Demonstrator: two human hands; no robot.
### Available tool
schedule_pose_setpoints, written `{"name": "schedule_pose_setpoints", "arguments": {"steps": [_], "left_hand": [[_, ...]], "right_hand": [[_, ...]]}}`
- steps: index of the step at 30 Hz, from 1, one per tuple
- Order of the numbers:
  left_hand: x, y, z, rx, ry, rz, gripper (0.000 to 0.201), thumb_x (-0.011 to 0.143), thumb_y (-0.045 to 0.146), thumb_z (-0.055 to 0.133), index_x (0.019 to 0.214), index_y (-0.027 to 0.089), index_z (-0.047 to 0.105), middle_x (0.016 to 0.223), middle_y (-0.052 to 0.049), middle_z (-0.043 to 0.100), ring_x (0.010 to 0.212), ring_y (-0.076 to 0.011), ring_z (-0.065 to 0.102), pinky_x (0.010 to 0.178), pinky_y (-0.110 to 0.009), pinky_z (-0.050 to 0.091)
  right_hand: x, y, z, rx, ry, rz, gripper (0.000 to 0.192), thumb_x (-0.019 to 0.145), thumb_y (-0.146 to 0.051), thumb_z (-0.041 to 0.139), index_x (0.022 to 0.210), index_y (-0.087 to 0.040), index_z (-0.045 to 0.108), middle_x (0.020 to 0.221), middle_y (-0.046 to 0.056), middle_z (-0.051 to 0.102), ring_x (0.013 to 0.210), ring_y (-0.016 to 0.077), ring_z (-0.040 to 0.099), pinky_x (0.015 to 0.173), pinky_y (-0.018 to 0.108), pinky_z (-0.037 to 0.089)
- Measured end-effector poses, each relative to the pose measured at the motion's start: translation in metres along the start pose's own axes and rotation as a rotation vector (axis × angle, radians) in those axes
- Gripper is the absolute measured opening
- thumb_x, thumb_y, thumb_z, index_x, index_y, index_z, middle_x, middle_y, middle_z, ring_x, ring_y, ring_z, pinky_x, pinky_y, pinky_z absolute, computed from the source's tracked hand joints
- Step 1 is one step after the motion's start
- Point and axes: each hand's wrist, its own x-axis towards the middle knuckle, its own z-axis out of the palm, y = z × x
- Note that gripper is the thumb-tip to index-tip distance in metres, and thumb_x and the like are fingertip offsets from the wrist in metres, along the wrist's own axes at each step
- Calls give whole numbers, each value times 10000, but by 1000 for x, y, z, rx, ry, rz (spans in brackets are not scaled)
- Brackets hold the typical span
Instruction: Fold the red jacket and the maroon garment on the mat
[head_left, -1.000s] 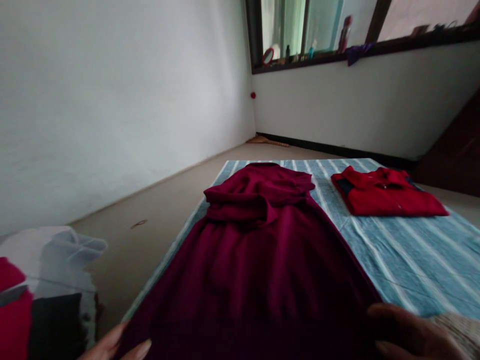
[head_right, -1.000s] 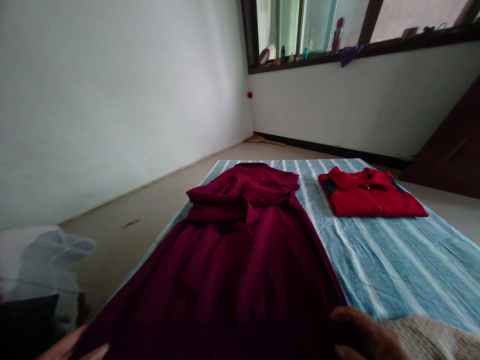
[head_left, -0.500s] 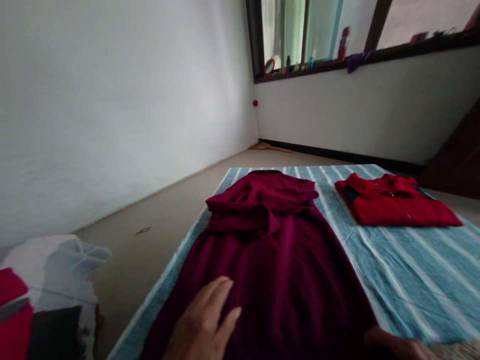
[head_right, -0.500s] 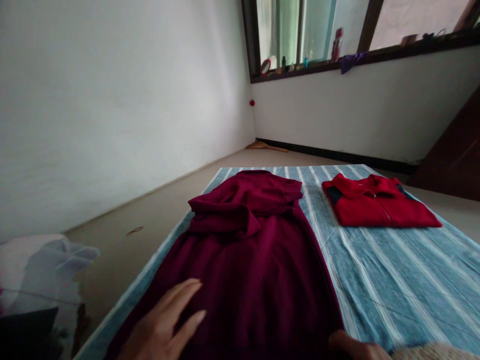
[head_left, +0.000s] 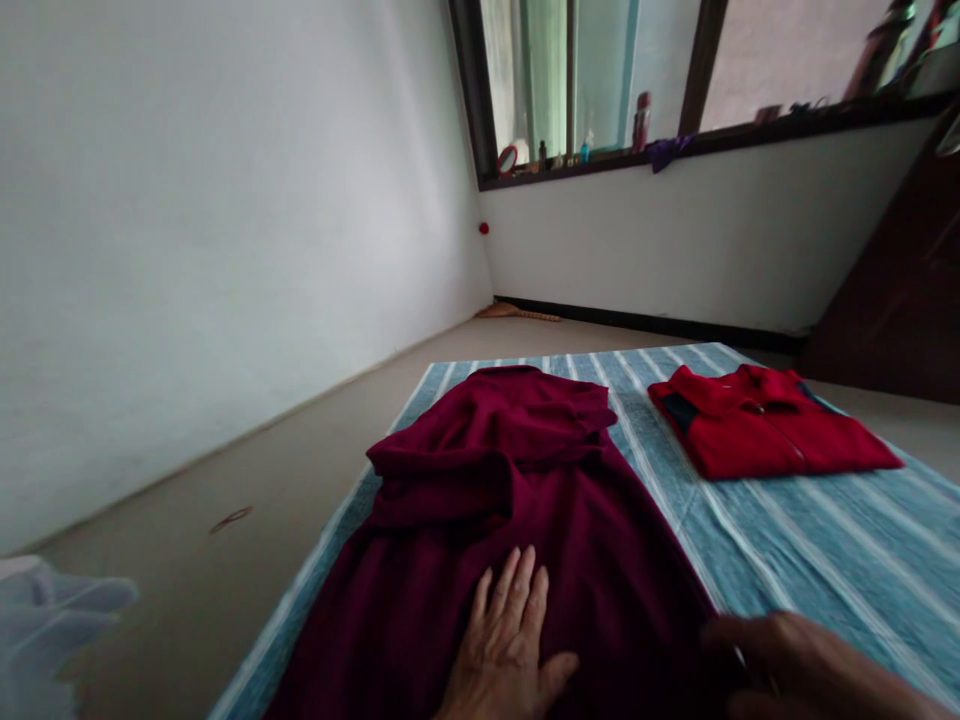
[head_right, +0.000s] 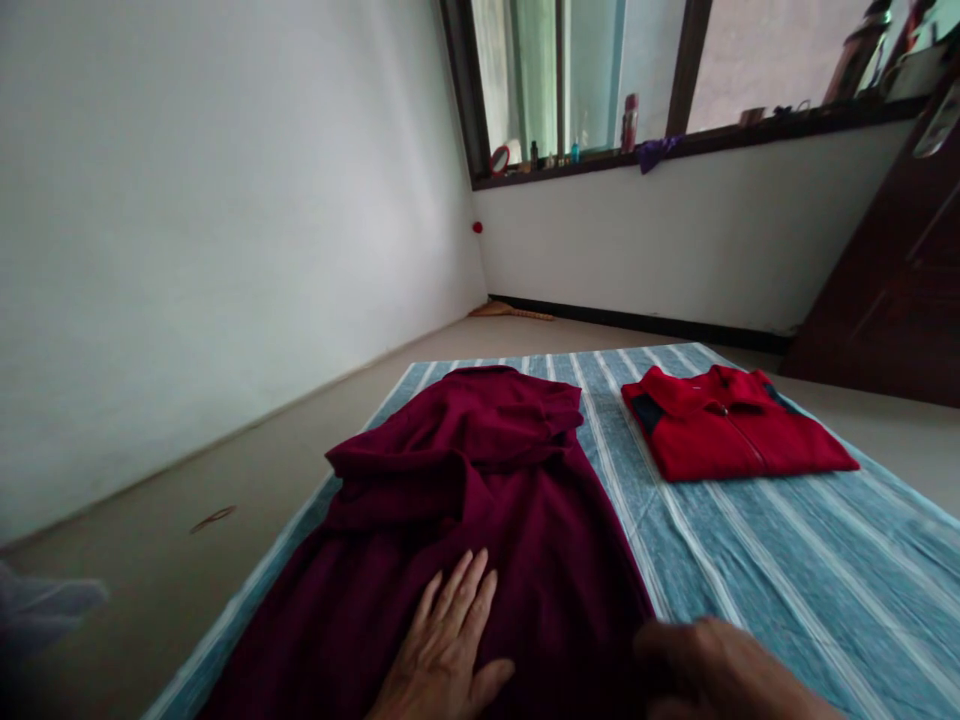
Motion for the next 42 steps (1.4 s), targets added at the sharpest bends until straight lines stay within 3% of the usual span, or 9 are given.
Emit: {"name": "schedule_pose_setpoints", "arguments": {"steps": [5,8,11,19,22,26,28,34,42], "left_hand": [[10,-4,-12,58,65,80,627,848,513,491,1362,162,420,1399,-150,415,1256,-332,428,966,-501,434],[28,-5,-22,99,79,28,454,850,451,511,1201,171,576,1240,-132,593,1085,-296,589,888,-437,509],[48,-7,-21,150,186,-61,326,857,353,510,1116,183,610,1169,-102,643,1015,-256,630,866,-381,529],[51,-22,9,213,400,31,453,889,379,454,1271,137,479,1255,-104,588,1069,-240,607,830,-362,547],[50,-27,9,164,436,-6,475,884,399,474,1288,152,470,1246,-102,594,1072,-234,605,839,-333,540],[59,-33,-4,89,459,-67,412,902,348,447,1264,157,501,1257,-105,585,1099,-223,588,877,-324,526],[68,-34,-14,37,388,-121,393,913,309,407,1264,162,507,1286,-94,564,1128,-212,569,916,-331,504],[89,-40,-37,-53,-65,-392,506,906,365,357,1338,117,441,1324,-142,519,1221,-262,484,1010,-432,398],[101,-98,-46,-82,-156,-609,550,935,418,258,1247,47,520,1229,-180,589,1170,-252,531,1009,-354,363]], "right_hand": [[115,-28,-32,-430,303,65,424,839,-358,519,1227,-188,519,1019,93,657,909,234,630,715,281,449],[170,-43,-24,-557,402,84,515,868,-294,494,1341,-117,395,1074,161,618,905,255,629,703,310,459],[195,-49,-14,-595,428,100,438,886,-116,373,1322,-106,418,997,170,627,825,246,645,631,306,452],[190,0,-36,-566,509,254,262,881,-70,341,965,-154,574,842,86,643,722,199,655,508,256,345],[187,13,-38,-538,519,273,242,872,-72,357,907,-162,578,844,70,641,730,180,648,512,260,325],[188,10,-35,-514,522,259,245,869,-113,373,1017,-179,557,886,69,635,751,178,637,525,267,317],[189,5,-34,-510,515,237,255,850,-169,431,1086,-182,528,908,70,624,813,198,627,560,268,336],[191,-2,-38,-492,449,209,217,821,-119,426,999,-160,544,935,90,621,857,214,607,604,273,342],[193,-2,-47,-356,455,227,223,770,-121,429,949,-171,553,886,63,657,805,179,633,584,249,332]]}}
